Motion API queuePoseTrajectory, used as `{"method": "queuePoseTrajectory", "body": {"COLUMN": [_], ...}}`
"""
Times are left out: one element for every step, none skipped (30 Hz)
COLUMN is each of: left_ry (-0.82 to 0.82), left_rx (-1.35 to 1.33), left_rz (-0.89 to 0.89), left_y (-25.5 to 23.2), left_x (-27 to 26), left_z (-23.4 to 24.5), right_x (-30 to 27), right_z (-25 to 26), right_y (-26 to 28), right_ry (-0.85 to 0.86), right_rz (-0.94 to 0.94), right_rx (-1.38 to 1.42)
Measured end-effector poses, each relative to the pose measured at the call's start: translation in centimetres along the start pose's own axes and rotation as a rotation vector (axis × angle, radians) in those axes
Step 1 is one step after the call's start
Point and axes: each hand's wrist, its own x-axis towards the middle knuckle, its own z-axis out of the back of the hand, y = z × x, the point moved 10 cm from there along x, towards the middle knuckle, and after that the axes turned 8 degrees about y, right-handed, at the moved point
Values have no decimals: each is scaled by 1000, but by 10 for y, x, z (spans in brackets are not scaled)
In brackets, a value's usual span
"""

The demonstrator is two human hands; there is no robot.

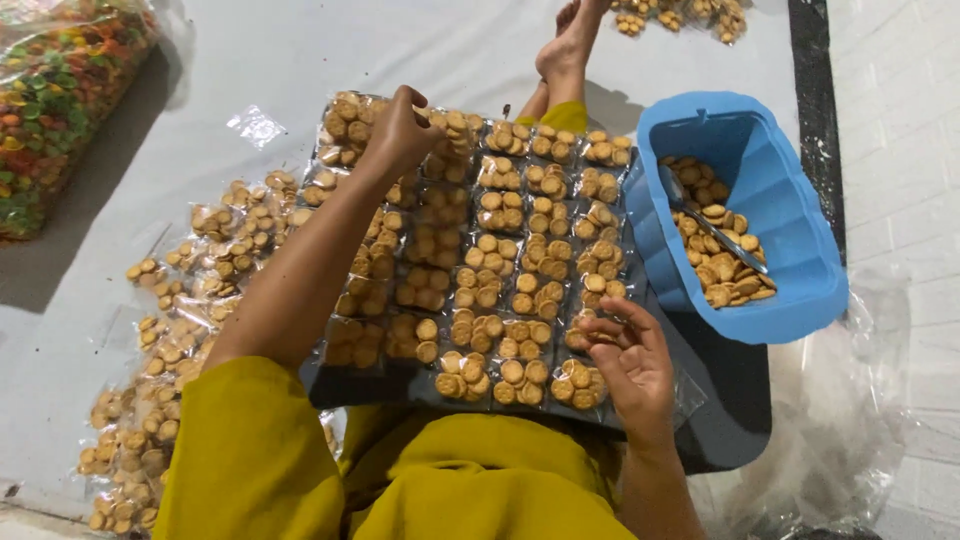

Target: Filling small plastic bags with bite-sized cookies from a container and arranging them on a tray.

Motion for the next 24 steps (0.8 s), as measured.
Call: {"method": "queuePoseTrajectory", "body": {"left_ry": [7,-51,-113,-110,-151,-193,-189,-179,-172,-171,-208,-243,-244,-301,-361,-364,-335,-306,-302,-268,-241,-243,-257,-271], "left_rx": [1,85,170,172,319,466,467,540,611,610,680,751,747,793,838,833,810,785,784,764,746,747,707,667], "left_rz": [0,-103,-209,-211,-209,-207,-211,-231,-246,-246,-279,-311,-306,-386,-466,-460,-511,-561,-560,-644,-730,-731,-762,-794], "left_y": [4,-4,-14,-19,-27,-36,-32,-30,-26,-25,-26,-28,-27,-35,-44,-49,-57,-65,-67,-75,-84,-84,-86,-87], "left_x": [2,2,1,-4,-10,-15,-9,-4,1,3,2,0,-3,-12,-21,-37,-55,-73,-100,-131,-161,-180,-203,-225], "left_z": [-4,-1,2,1,2,2,0,-4,-8,-9,-9,-8,-8,-7,-7,-7,-11,-15,-18,-24,-28,-28,-27,-26], "right_x": [-1,-3,-3,-4,-4,-4,-5,-6,-6,-9,-11,-12,-14,-15,-15,-18,-23,-30,-35,-39,-39,-39,-40,-42], "right_z": [2,5,8,10,12,13,14,15,15,20,24,28,33,35,38,49,67,86,97,104,110,109,108,106], "right_y": [2,3,4,3,2,1,4,6,8,10,14,17,23,29,36,34,30,27,17,11,5,0,2,3], "right_ry": [-7,-20,-31,-35,-31,-27,-33,-43,-47,-48,-43,-37,-32,7,48,54,-12,-80,-80,-65,-49,-49,-76,-104], "right_rz": [-3,-15,-24,-22,-21,-19,-18,-23,-30,-31,-42,-51,-54,-76,-95,-96,-189,-283,-288,-242,-187,-185,-129,-73], "right_rx": [-1,2,7,7,9,12,12,-23,-59,-60,-237,-413,-415,-611,-809,-813,-1022,-1230,-1230,-1317,-1403,-1403,-1416,-1429]}}
